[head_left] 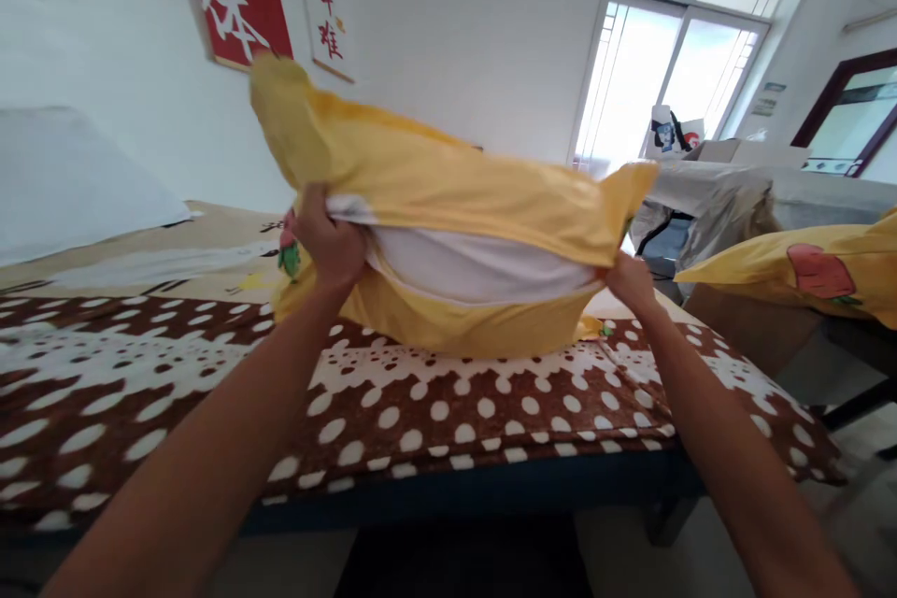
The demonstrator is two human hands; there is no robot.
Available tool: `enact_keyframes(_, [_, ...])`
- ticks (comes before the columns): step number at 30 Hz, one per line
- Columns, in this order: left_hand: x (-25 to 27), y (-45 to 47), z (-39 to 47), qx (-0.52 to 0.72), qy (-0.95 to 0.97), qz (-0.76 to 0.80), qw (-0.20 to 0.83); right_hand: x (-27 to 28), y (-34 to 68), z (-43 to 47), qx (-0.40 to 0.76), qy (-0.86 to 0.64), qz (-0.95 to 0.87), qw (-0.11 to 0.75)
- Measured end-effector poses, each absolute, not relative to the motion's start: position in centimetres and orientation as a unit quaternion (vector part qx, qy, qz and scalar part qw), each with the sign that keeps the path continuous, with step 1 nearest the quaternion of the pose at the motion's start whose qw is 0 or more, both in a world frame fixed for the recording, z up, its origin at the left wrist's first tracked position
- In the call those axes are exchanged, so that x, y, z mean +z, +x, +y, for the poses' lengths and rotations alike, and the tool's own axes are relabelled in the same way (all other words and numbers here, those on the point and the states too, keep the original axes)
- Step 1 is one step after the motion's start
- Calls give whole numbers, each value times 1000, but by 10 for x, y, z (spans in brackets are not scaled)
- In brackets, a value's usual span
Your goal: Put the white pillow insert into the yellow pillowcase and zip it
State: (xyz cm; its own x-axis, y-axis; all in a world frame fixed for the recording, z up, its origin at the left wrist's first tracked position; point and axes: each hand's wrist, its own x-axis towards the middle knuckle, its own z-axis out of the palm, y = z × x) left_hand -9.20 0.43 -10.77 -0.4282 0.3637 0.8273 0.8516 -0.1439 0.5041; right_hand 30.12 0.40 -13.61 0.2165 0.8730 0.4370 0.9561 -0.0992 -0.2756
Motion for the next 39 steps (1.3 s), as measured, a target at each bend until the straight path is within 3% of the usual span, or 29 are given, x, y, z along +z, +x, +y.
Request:
enact_keyframes(3, [-143, -125, -3, -429, -565, -680, 184, -161, 292, 4, -41, -739, -648, 177])
enact_keyframes(10, [-141, -157, -9, -407, -544, -707, 198, -136, 277, -10, -72, -722, -671, 151])
enact_keyframes(16, [-136, -161, -58, -499, -571, -551, 348, -120, 297, -40, -254, -708, -598, 277])
enact_keyframes(18, [-134, -165, -81, -507, -644, -494, 290, -124, 302, -50, -321, -622, -651, 294])
enact_keyframes(21, [-116, -172, -110, -491, -757, -425, 77, -126, 307, -64, -373, -503, -736, 259])
enact_keyframes(23, [-98, -174, -121, -545, -760, -353, -28, -121, 310, -75, -368, -456, -779, 224])
enact_keyframes(25, [-79, -175, -125, -600, -715, -359, -1, -110, 317, -84, -333, -424, -819, 194])
enact_keyframes(27, [-67, -181, -122, -570, -672, -454, 132, -96, 327, -90, -290, -409, -844, 191])
enact_keyframes(29, [-63, -192, -113, -499, -644, -520, 256, -84, 342, -91, -249, -416, -846, 223])
enact_keyframes(32, [-73, -215, -101, -508, -613, -524, 302, -72, 368, -86, -237, -458, -805, 293])
enact_keyframes(36, [-90, -229, -101, -621, -510, -563, 193, -70, 399, -78, -308, -499, -730, 351])
enact_keyframes(39, [-92, -218, -109, -688, -451, -564, 73, -74, 413, -70, -267, -503, -712, 411])
